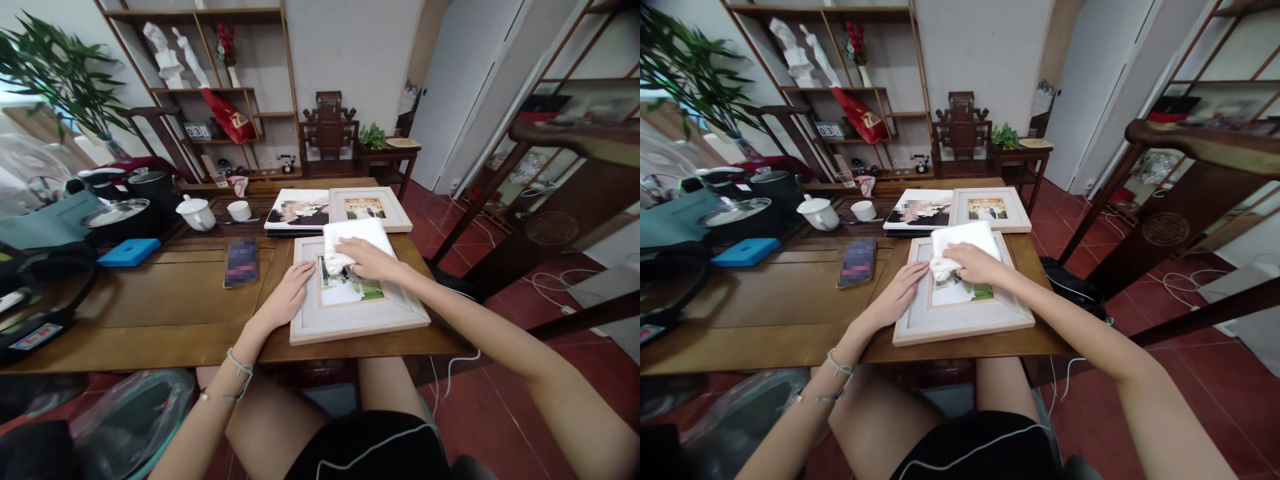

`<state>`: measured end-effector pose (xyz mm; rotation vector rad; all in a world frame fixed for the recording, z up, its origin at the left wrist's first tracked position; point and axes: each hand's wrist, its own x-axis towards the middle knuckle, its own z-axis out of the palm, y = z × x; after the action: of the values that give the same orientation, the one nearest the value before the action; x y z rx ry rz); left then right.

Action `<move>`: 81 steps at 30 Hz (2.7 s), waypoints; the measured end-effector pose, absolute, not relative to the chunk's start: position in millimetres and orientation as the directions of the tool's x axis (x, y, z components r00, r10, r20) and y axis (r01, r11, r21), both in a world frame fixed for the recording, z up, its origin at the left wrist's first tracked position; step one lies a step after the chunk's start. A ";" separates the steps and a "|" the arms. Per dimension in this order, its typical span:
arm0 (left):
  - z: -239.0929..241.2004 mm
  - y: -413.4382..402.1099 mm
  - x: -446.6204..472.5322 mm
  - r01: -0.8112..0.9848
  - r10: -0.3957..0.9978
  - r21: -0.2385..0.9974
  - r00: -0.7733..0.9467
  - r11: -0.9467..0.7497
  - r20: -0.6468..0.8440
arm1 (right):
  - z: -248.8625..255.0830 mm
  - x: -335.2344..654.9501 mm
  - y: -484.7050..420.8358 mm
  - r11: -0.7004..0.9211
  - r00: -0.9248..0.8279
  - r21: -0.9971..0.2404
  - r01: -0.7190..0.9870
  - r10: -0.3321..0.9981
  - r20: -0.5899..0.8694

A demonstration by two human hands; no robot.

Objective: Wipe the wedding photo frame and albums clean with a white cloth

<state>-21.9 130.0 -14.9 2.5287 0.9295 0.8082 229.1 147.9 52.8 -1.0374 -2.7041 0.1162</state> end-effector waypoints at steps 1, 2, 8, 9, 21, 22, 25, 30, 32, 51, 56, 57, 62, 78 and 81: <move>-15.8 130.5 -21.8 0.482 0.668 0.474 0.626 -0.737 0.402 | 49.8 225.6 145.9 0.765 -0.745 -0.189 0.615 0.643 0.179; -16.5 131.0 -21.8 0.480 0.666 0.473 0.625 -0.739 0.407 | 47.5 224.4 143.3 0.776 -0.763 -0.214 0.593 0.627 0.158; -17.0 131.5 -21.4 0.480 0.672 0.480 0.616 -0.734 0.412 | 55.1 255.7 125.7 0.736 -0.748 -0.170 0.655 0.664 -0.006; -16.9 131.5 -21.3 0.479 0.673 0.483 0.613 -0.733 0.414 | 58.1 263.5 124.8 0.719 -0.725 -0.125 0.684 0.688 -0.013; -15.2 130.8 -21.5 0.488 0.690 0.503 0.613 -0.713 0.385 | 36.4 298.8 166.7 0.441 -0.396 -0.153 0.885 0.882 0.255; -14.5 130.7 -21.5 0.491 0.691 0.501 0.615 -0.713 0.381 | 33.1 297.5 167.5 0.429 -0.381 -0.165 0.888 0.887 0.260; -13.0 130.2 -21.4 0.498 0.693 0.497 0.617 -0.711 0.374 | 29.9 291.7 157.2 0.449 -0.407 -0.150 0.881 0.880 0.244; -14.0 130.1 -20.6 0.494 0.691 0.495 0.611 -0.714 0.387 | 48.4 272.3 88.4 0.584 -0.580 -0.180 0.792 0.811 0.079; -15.1 130.3 -20.7 0.494 0.686 0.486 0.610 -0.721 0.396 | 60.5 260.7 52.3 0.623 -0.631 -0.205 0.754 0.775 0.034; -14.8 130.7 -20.5 0.472 0.679 0.500 0.606 -0.726 0.414 | 34.4 281.7 155.3 0.431 -0.450 0.131 0.893 0.846 0.287; -15.7 131.8 -20.7 0.487 0.684 0.491 0.609 -0.722 0.402 | 31.7 263.0 118.0 0.508 -0.513 0.079 0.858 0.840 0.177; -15.9 131.9 -20.7 0.490 0.684 0.489 0.610 -0.722 0.400 | 32.1 259.0 104.2 0.521 -0.526 0.071 0.850 0.836 0.158; -15.0 130.3 -20.6 0.489 0.679 0.482 0.616 -0.727 0.400 | 53.5 238.9 26.5 0.555 -0.555 0.028 0.832 0.830 0.042; -12.3 129.2 -20.7 0.481 0.690 0.511 0.614 -0.713 0.384 | 34.5 262.0 141.5 0.483 -0.484 0.082 0.872 0.824 0.294; -11.5 129.1 -20.5 0.477 0.688 0.514 0.615 -0.713 0.384 | 38.4 262.6 157.7 0.487 -0.497 0.108 0.867 0.821 0.281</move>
<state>-20.5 129.1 -11.5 2.4805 0.9338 0.8109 262.6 157.7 38.4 -1.4588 -2.5391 -0.3500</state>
